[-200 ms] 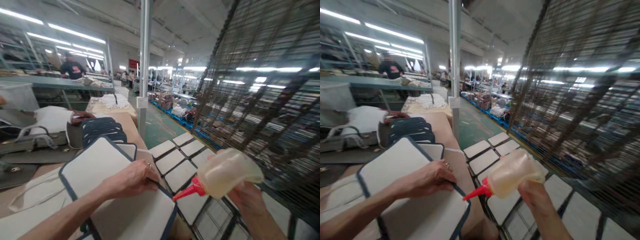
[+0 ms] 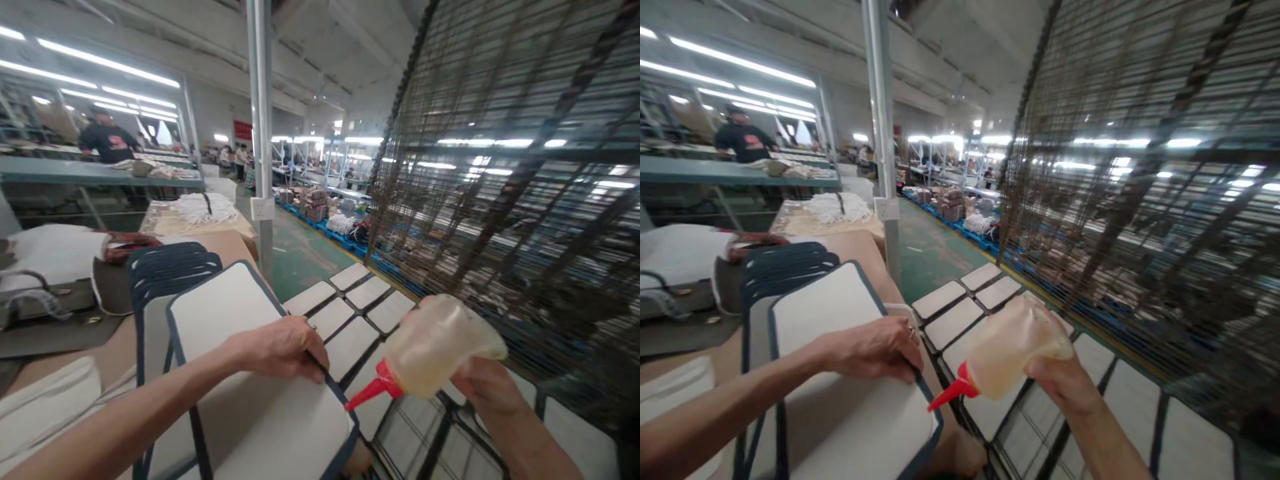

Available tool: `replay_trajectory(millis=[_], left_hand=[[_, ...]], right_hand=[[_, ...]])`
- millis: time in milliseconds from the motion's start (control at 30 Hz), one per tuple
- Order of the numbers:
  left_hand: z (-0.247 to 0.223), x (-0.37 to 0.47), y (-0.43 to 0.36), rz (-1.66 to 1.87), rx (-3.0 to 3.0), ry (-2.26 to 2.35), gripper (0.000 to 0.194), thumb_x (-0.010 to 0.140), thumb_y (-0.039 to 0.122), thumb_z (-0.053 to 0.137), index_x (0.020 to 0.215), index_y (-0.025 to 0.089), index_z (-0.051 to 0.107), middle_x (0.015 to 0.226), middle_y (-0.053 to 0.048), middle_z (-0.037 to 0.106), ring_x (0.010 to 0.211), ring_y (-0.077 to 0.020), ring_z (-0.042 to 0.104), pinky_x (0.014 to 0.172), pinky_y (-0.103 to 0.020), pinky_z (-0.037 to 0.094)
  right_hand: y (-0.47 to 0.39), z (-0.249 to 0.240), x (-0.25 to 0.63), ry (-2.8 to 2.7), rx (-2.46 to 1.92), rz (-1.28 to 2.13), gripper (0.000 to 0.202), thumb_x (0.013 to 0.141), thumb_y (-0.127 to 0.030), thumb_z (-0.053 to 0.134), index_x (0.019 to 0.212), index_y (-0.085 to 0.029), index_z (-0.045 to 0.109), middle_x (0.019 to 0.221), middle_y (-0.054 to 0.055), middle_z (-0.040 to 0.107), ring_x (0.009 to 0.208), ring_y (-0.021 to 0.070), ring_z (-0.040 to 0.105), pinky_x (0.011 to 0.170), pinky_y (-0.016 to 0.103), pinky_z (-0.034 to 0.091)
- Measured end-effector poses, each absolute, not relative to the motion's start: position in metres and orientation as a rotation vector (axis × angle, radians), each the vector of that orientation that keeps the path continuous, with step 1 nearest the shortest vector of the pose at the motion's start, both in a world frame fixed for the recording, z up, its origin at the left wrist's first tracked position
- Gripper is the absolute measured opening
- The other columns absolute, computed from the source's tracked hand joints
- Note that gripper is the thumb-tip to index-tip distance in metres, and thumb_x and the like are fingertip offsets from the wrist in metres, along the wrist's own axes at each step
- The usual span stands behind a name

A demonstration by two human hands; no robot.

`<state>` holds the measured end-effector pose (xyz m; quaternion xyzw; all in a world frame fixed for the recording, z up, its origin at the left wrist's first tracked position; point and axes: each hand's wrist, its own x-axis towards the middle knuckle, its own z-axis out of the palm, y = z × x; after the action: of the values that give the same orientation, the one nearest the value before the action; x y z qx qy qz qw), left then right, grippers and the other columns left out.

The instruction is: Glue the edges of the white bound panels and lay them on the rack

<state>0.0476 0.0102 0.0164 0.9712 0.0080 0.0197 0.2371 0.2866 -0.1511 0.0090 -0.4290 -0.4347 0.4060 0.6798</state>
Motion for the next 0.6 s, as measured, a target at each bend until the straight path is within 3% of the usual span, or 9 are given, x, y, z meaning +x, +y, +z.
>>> replay_trajectory(millis=[167, 367, 600], left_hand=[[0.025, 0.070, 0.008, -0.056, 2.546, -0.070, 0.015, 0.082, 0.026, 0.064, 0.091, 0.020, 0.074, 0.084, -0.005, 0.075, 0.073, -0.0147, 0.066, 0.065, -0.019, 0.043], [0.026, 0.077, 0.009, -0.093, 2.447, -0.107, 0.017, 0.080, 0.024, 0.066, 0.093, 0.017, 0.075, 0.084, -0.007, 0.075, 0.070, -0.0137, 0.064, 0.065, -0.018, 0.044], [0.024, 0.072, 0.018, -0.057, 2.387, -0.082, 0.022, 0.080, 0.026, 0.065, 0.094, 0.012, 0.076, 0.082, -0.010, 0.074, 0.068, -0.0149, 0.063, 0.062, -0.019, 0.044]], right_hand=[[-0.163, 0.014, 0.289, -0.933, -0.974, 0.886, 0.071, 0.047, -0.044, 0.085, 0.113, -0.031, 0.059, 0.101, 0.003, 0.068, 0.100, 0.0242, 0.061, 0.089, 0.033, 0.046], [-0.171, 0.019, 0.285, -0.932, -1.024, 0.803, 0.070, 0.041, -0.052, 0.085, 0.104, -0.033, 0.063, 0.095, 0.003, 0.068, 0.082, 0.0249, 0.064, 0.073, 0.037, 0.052], [-0.174, 0.006, 0.292, -0.913, -0.996, 0.799, 0.078, 0.040, -0.044, 0.088, 0.112, -0.032, 0.059, 0.102, 0.005, 0.066, 0.094, 0.0269, 0.061, 0.079, 0.038, 0.051]])
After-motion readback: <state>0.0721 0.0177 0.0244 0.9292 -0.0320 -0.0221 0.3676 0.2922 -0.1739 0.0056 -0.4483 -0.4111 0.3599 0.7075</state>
